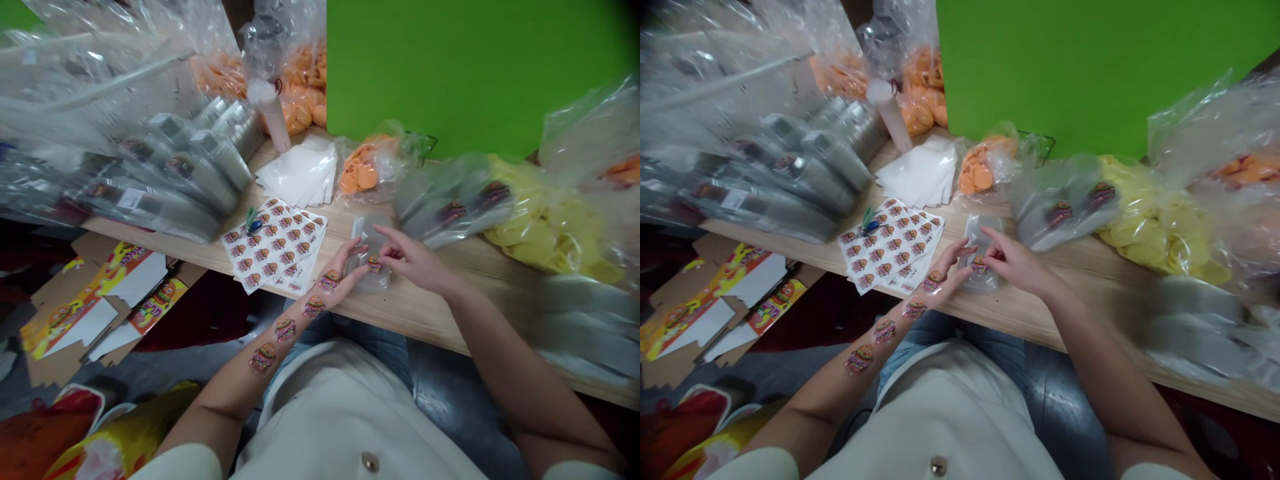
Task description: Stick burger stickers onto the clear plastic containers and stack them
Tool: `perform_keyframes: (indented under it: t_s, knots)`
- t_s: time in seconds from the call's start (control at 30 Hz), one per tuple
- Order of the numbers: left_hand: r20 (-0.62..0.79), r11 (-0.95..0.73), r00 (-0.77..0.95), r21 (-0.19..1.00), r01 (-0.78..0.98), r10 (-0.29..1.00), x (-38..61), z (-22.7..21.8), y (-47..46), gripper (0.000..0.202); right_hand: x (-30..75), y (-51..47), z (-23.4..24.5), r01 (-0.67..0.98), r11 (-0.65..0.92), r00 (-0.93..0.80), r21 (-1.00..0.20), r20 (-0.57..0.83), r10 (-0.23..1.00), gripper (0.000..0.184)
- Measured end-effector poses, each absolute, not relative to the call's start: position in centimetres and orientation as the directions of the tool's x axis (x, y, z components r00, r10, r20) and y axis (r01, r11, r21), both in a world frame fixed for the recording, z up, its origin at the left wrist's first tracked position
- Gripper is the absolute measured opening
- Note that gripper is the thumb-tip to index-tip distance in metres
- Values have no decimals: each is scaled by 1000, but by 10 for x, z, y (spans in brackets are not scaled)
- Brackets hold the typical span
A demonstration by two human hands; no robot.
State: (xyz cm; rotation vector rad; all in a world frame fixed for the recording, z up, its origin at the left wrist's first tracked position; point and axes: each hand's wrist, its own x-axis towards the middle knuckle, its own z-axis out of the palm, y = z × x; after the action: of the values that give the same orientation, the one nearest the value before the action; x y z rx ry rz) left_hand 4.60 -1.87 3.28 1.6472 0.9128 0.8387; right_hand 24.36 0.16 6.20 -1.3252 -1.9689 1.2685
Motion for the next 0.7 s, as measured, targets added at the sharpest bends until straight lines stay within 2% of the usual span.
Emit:
perform_keyframes:
  t_s: [0.07, 0.13, 0.2, 0.27, 0.33, 0.43, 0.5, 0.53, 0.57, 0.63, 0.7]
  knots:
    - [103, -202, 422, 959, 198, 901, 50, 31, -19, 55, 243, 0, 63, 515, 147, -437, -844, -112, 893, 54]
    - [108, -213, 381, 946, 245, 918, 54, 30, -19, 58, 243, -4, 65, 604, 219, -422, -766, -74, 904, 53]
    - [99, -206, 349, 936, 284, 932, 58, 29, -19, 59, 244, -11, 68, 753, 295, -327, -588, 55, 943, 58]
    - [90, -189, 331, 940, 284, 940, 60, 29, -20, 59, 244, -20, 68, 874, 303, -225, -381, 237, 945, 72]
    - [102, -187, 329, 953, 238, 939, 58, 31, -20, 56, 242, -27, 64, 886, 349, -262, -304, 292, 920, 85]
    - [111, -155, 215, 967, 202, 970, 44, 36, -19, 49, 236, -31, 56, 793, 453, -403, -408, 207, 891, 84]
    - [42, -52, 64, 983, 174, 997, 34, 45, -17, 43, 235, -30, 56, 750, 422, -356, -509, 227, 907, 81]
    - [-34, 29, 45, 994, 107, 998, 31, 51, -17, 41, 235, -30, 58, 728, 406, -322, -553, 247, 914, 82]
    - [-128, 128, 98, 992, 6, 987, 29, 57, -17, 40, 235, -29, 61, 700, 410, -310, -584, 269, 912, 81]
    - [-281, 364, 347, 909, -203, 895, 32, 70, -17, 41, 237, -30, 71, 659, 454, -343, -600, 297, 891, 75]
    - [-325, 531, 530, 793, -298, 783, 40, 79, -17, 40, 237, -33, 80, 648, 494, -382, -579, 314, 869, 67]
